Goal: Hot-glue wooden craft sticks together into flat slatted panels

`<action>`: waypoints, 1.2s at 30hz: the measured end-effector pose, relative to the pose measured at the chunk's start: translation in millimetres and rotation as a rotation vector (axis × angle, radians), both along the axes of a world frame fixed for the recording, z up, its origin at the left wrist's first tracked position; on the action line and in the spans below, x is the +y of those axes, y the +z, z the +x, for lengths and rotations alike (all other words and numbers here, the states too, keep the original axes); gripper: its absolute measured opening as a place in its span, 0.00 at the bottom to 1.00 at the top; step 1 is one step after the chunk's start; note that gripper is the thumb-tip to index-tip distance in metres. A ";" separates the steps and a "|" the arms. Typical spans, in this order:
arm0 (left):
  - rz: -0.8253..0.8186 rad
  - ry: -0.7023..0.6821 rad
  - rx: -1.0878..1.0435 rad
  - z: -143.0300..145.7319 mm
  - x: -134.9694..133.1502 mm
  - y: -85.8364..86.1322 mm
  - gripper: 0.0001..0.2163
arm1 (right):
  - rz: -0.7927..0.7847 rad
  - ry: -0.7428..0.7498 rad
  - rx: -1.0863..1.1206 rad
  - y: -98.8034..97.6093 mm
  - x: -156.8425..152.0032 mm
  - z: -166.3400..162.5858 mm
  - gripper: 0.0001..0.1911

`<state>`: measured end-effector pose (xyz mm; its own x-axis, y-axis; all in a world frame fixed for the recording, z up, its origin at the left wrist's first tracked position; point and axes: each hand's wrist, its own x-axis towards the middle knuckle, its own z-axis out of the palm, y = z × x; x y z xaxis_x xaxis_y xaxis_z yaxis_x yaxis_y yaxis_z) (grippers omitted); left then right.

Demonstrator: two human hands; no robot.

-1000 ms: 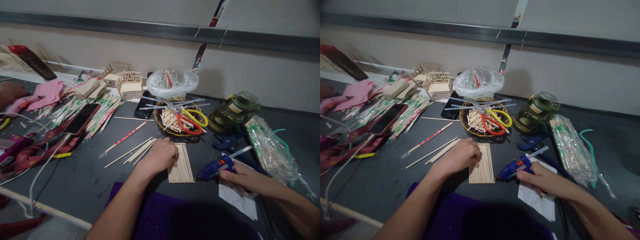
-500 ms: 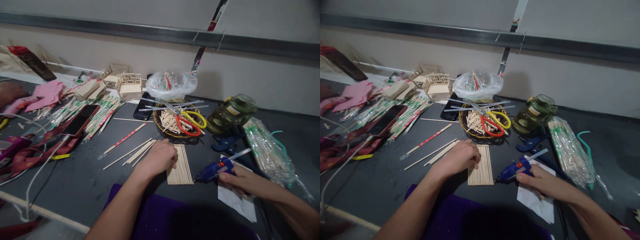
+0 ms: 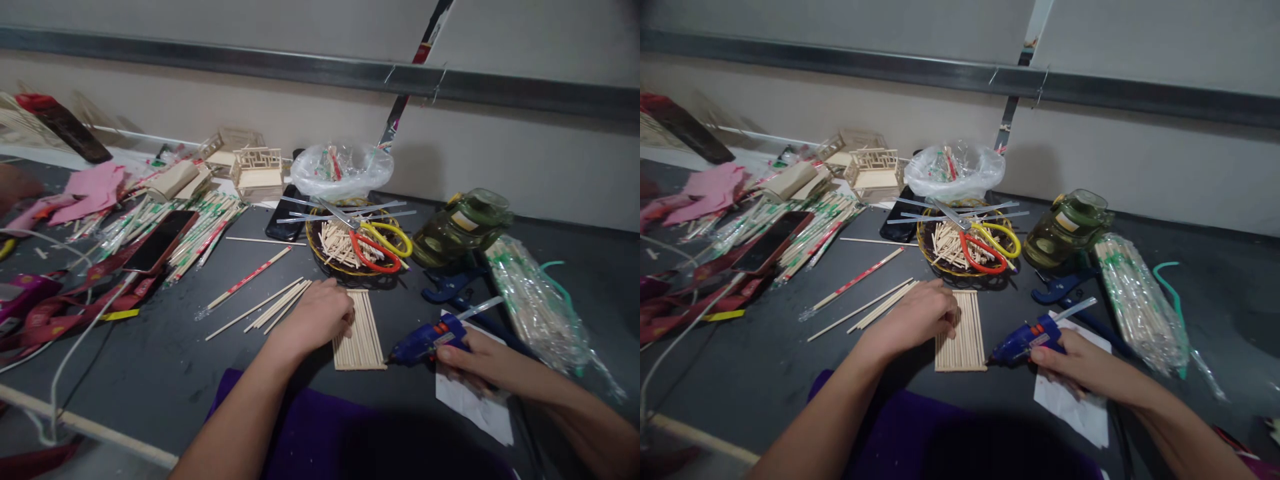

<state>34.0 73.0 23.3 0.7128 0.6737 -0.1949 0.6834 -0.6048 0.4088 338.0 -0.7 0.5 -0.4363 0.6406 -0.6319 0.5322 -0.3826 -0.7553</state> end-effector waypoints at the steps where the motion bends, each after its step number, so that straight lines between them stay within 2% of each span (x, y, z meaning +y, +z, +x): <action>1: -0.004 0.001 0.003 0.1 0.0 0.4 0.04 | 0.003 0.002 0.001 -0.3 -0.2 -0.6 0.26; 36: -0.017 0.005 -0.001 -0.6 -0.6 2.8 0.03 | 0.034 0.011 -0.019 -10.7 -1.1 8.2 0.27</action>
